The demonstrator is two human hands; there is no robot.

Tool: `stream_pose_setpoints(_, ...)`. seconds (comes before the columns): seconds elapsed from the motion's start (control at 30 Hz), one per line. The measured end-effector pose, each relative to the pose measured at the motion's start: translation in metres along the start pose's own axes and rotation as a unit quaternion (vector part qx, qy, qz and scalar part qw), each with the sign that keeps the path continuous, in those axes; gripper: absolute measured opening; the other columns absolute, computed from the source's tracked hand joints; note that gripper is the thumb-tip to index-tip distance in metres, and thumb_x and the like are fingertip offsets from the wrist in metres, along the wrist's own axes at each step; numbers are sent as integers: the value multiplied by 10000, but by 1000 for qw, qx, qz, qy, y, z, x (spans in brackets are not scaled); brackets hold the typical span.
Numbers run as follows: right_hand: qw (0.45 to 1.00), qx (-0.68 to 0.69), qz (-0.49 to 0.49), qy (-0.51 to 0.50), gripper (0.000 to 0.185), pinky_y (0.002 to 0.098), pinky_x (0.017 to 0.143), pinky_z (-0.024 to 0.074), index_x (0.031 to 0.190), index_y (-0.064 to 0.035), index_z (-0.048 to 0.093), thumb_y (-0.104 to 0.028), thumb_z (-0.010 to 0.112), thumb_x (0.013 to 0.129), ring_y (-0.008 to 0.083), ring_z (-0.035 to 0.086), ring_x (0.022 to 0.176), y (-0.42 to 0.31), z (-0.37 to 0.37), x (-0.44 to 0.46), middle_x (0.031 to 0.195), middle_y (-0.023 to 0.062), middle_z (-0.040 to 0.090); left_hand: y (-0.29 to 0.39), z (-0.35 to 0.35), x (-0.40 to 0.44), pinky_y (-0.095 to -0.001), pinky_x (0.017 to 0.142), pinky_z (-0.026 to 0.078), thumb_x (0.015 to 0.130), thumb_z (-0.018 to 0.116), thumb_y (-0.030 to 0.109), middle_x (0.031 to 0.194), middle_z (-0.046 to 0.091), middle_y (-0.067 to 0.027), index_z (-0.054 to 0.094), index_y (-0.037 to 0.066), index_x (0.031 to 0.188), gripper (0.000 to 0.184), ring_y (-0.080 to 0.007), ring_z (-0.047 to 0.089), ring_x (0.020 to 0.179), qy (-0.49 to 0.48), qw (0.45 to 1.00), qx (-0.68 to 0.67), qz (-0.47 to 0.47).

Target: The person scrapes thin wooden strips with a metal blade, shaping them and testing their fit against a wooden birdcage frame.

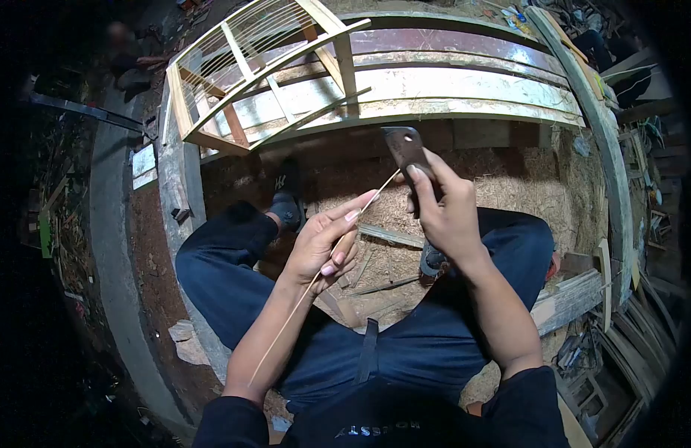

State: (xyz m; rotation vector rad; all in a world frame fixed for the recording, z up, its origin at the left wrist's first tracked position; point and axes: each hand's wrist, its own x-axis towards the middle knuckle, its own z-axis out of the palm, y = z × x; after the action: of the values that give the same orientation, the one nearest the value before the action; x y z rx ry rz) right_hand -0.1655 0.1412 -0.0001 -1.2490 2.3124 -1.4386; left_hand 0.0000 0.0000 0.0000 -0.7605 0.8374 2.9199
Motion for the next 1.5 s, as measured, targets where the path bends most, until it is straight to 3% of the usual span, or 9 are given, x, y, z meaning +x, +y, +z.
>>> stream_pose_setpoints(0.07, 953, 262, 151, -13, 268, 251, 556, 497, 1226, 21, 671, -175, 539, 1099, 95, 618, 583, -5, -3, 0, 728, 45, 685, -4, 2, 3, -170, 320, 323, 1108, 443, 122, 484, 428, 43, 397, -37, 1552, 474, -17, 344, 339, 30, 999, 40, 0)
stream_pose_setpoints(0.17, 909, 310, 245, -131, 253, 246, 520, 478, 1216, 8, 681, -161, 534, 1099, 50, 589, 592, -1, -16, -1, 693, 20, 651, -10, 4, 5, -182, 363, 332, 1107, 460, 111, 515, 468, 29, 462, -20, 1523, 436, -20, 375, 356, -8, 999, 33, 2)
stream_pose_setpoints(0.53, 937, 279, 197, -73, 278, 244, 538, 468, 1169, 20, 701, -177, 515, 1106, 53, 582, 584, 3, -17, 1, 670, 14, 633, -7, 4, 1, -163, 362, 321, 1077, 498, 101, 539, 519, 25, 416, -26, 1553, 499, -2, 367, 358, -12, 990, 139, -2)
stream_pose_setpoints(0.7, 988, 91, 117, -40, 196, 324, 527, 488, 1173, 16, 679, -102, 587, 1046, 150, 660, 562, 3, -14, -1, 678, 119, 663, -8, 3, 1, -166, 369, 318, 1076, 497, 99, 532, 506, 28, 417, -15, 1556, 501, -9, 369, 356, -9, 989, 149, -4)
stream_pose_setpoints(0.77, 999, 19, 16, -31, 229, 401, 594, 539, 1217, 32, 650, -32, 596, 1004, 335, 745, 685, -3, -10, -4, 822, 231, 722, -8, 5, 0, -170, 368, 313, 1070, 496, 89, 515, 492, 32, 421, -17, 1554, 501, -11, 371, 354, 0, 990, 138, -1)
stream_pose_setpoints(0.83, 996, 62, -20, -55, 261, 419, 613, 546, 1250, 35, 636, -26, 594, 1001, 369, 749, 738, -8, -4, -11, 839, 242, 716, -7, 0, 1, -178, 383, 322, 1067, 506, 95, 510, 489, 29, 453, 5, 1543, 486, -20, 361, 353, 1, 990, 142, 2)
stream_pose_setpoints(1.17, 994, 68, -69, -48, 298, 429, 646, 558, 1266, 36, 628, -4, 621, 970, 393, 738, 774, -7, 2, -9, 876, 257, 710, -2, -2, -3, -194, 392, 327, 1054, 517, 77, 485, 474, 34, 417, -4, 1561, 523, -27, 355, 335, -6, 998, 59, -16)
stream_pose_setpoints(1.3, 996, 41, 35, -70, 238, 451, 649, 541, 1205, 30, 638, -15, 617, 973, 412, 718, 765, -8, -11, -4, 852, 253, 698, -4, -3, -4, -195, 383, 320, 1049, 517, 63, 485, 494, 23, 408, -10, 1563, 531, -28, 367, 330, -26, 999, 26, -21)
stream_pose_setpoints(1.5, 993, 86, -43, -69, 201, 459, 667, 541, 1166, 31, 639, -21, 623, 973, 421, 713, 779, -12, 5, -13, 862, 254, 698, -2, -11, -1, -196, 357, 311, 1043, 493, 31, 490, 529, -13, 312, -4, 1605, 591, -46, 393, 318, -66, 995, -73, -29)
